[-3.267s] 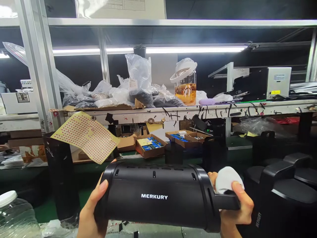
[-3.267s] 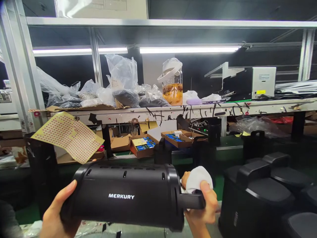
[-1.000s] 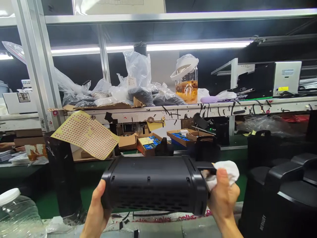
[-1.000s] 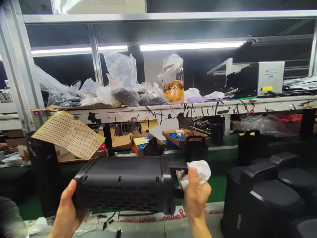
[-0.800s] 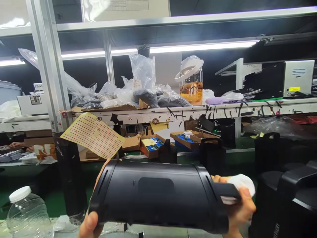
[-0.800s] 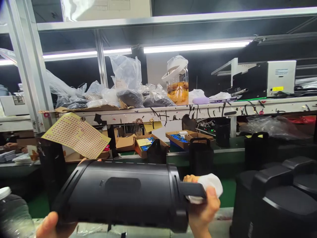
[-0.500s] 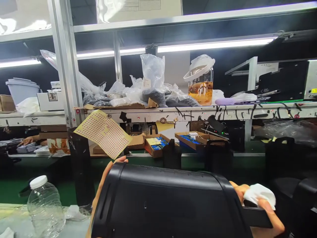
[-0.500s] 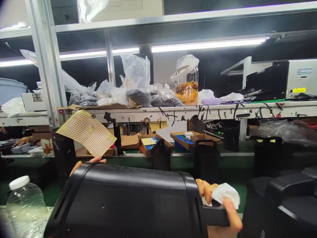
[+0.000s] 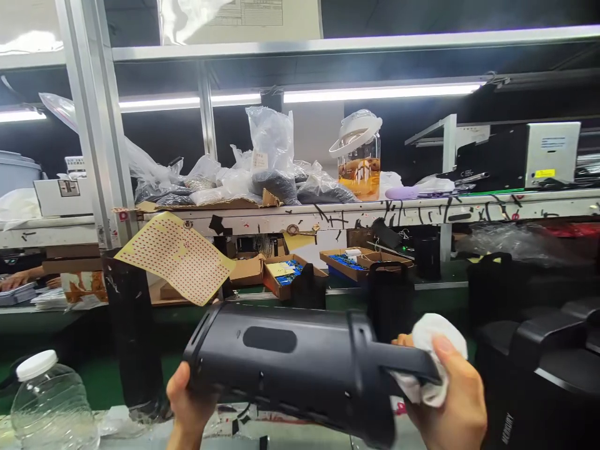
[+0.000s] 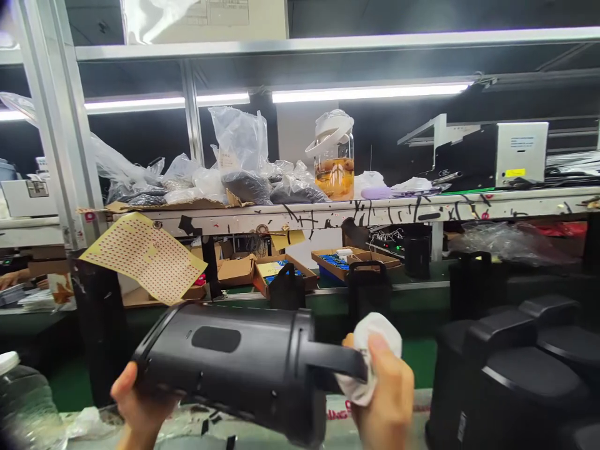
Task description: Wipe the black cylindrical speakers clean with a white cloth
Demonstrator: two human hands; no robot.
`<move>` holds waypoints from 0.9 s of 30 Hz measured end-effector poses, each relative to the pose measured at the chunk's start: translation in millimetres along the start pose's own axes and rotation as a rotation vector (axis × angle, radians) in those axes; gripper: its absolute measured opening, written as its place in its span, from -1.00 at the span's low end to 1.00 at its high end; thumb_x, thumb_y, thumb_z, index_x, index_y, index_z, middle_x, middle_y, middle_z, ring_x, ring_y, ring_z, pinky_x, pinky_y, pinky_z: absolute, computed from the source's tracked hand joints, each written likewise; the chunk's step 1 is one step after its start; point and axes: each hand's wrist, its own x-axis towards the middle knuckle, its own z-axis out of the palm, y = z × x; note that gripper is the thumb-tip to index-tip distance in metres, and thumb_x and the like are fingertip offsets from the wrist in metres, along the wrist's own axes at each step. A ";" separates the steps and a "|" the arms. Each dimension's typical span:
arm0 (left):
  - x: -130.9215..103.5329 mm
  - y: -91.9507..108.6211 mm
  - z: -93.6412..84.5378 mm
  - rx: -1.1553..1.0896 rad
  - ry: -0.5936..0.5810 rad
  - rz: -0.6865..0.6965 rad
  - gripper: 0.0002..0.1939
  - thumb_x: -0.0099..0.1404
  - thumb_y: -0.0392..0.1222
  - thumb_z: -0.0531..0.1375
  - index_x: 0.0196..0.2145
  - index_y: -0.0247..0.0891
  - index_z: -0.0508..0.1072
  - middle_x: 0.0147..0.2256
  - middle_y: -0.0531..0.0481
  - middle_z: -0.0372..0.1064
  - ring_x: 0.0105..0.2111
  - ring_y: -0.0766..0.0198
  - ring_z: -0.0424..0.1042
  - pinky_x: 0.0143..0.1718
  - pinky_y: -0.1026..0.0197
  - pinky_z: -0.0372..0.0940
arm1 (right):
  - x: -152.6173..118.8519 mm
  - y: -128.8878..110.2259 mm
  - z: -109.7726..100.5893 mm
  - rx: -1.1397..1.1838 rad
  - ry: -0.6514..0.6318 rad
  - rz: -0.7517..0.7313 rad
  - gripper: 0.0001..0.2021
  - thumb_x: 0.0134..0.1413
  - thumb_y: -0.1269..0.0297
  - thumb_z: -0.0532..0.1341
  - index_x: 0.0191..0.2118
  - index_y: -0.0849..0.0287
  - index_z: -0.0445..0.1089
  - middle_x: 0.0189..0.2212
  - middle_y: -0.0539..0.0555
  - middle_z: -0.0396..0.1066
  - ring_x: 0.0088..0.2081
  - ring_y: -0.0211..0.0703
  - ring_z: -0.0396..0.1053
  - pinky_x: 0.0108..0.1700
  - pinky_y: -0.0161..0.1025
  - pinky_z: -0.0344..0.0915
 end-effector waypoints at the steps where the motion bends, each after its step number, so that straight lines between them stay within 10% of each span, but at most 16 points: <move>1: 7.2 -4.5 -6.0 -0.080 -0.019 -0.105 -0.48 -0.09 0.16 0.23 -0.22 -0.19 0.58 -0.41 -0.05 0.57 -0.32 -0.04 0.55 -0.26 0.06 0.47 | -5.4 -2.4 3.4 -0.002 0.002 0.067 -0.56 -0.17 -0.11 0.32 -0.64 0.19 0.31 -0.74 -0.03 0.09 -0.69 -0.28 0.10 -0.66 -0.31 0.17; 4: 23.6 -18.7 -13.4 -0.199 -0.073 -0.293 -0.73 0.07 -0.02 0.21 -0.39 -0.22 0.60 -0.48 -0.01 0.56 -0.51 0.13 0.53 -0.25 0.11 0.47 | -24.9 -12.4 19.4 0.053 0.012 0.229 -0.55 -0.20 -0.13 0.37 -0.54 0.22 0.40 -0.71 -0.04 0.16 -0.67 -0.33 0.13 -0.60 -0.38 0.25; 12: 15.9 -66.6 2.3 -0.348 -0.145 -0.392 -0.60 0.27 -0.11 0.02 -0.52 -0.19 0.60 -0.49 -0.03 0.55 -0.47 0.17 0.54 -0.28 0.20 0.46 | -46.2 -20.6 38.9 0.188 0.149 0.361 -0.62 -0.01 -0.12 0.26 -0.38 0.15 0.41 -0.51 0.03 0.34 -0.50 -0.18 0.30 -0.56 -0.36 0.28; 20: 21.9 -97.4 -6.0 -0.441 -0.213 -0.400 -0.74 0.24 -0.02 0.13 -0.36 -0.09 0.60 -0.34 -0.01 0.57 -0.32 0.07 0.55 -0.22 0.02 0.43 | -6.4 -15.6 20.2 0.116 0.156 0.129 -0.47 -0.32 -0.19 0.40 -0.43 0.24 0.42 -0.55 0.06 0.34 -0.62 -0.25 0.25 -0.69 -0.39 0.21; 27: 34.1 -107.4 -17.0 -0.440 -0.222 -0.395 -0.71 0.11 0.09 0.26 -0.27 -0.08 0.57 -0.24 -0.13 0.54 -0.23 -0.15 0.50 -0.20 -0.23 0.33 | -27.3 1.3 33.6 -0.044 -0.199 0.306 -0.40 -0.09 -0.19 0.33 -0.09 0.24 0.43 -0.59 -0.03 0.27 -0.64 -0.34 0.11 -0.67 -0.44 0.08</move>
